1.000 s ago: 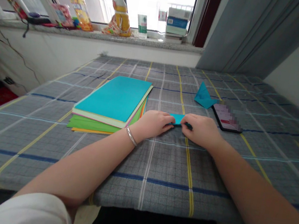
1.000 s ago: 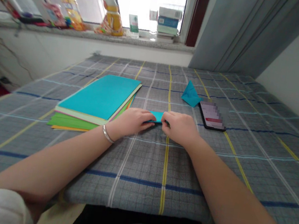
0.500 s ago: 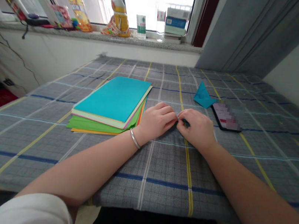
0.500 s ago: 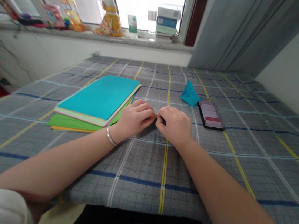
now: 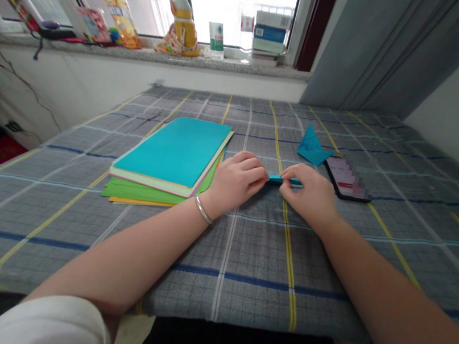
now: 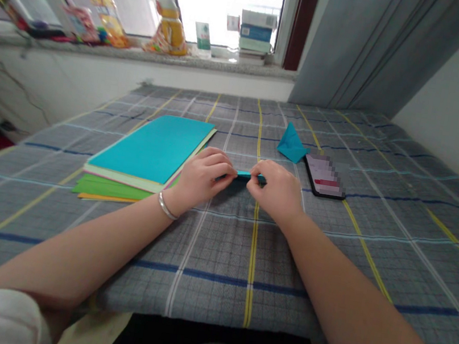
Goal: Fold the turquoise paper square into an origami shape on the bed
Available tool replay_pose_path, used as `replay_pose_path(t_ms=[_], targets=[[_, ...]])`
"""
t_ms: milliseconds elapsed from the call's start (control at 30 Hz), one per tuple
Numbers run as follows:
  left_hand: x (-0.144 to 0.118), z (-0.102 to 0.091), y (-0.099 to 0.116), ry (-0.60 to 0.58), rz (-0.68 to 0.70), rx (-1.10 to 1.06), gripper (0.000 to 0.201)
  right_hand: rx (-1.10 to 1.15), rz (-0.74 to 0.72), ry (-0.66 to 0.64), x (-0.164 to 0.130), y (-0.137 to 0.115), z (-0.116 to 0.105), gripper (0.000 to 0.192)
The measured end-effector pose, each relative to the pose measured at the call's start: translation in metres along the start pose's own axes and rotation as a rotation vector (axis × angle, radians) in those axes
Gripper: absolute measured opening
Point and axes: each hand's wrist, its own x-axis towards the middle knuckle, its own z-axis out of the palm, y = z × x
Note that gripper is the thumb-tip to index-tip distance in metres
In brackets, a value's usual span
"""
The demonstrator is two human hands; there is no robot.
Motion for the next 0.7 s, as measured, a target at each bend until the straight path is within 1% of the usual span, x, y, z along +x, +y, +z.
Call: replay_pose_path(t_ms=[233,400,567,700], targets=[[-0.001,-0.002,-0.005,0.024,-0.061,-0.044,0.02,0.049,0.062,-0.011,0.002,0.006,-0.006,0.008],[-0.001,-0.001,-0.008,0.049,-0.057,-0.059,0.018,0.091,0.065,0.003,0.004,0.015,-0.009,0.007],[-0.002,-0.003,-0.009,0.029,-0.083,-0.089,0.015,0.217,0.118,0.02,0.006,0.026,-0.007,0.006],[-0.002,-0.003,-0.008,0.013,-0.108,-0.099,0.016,0.294,0.133,0.033,0.007,0.031,-0.006,0.006]])
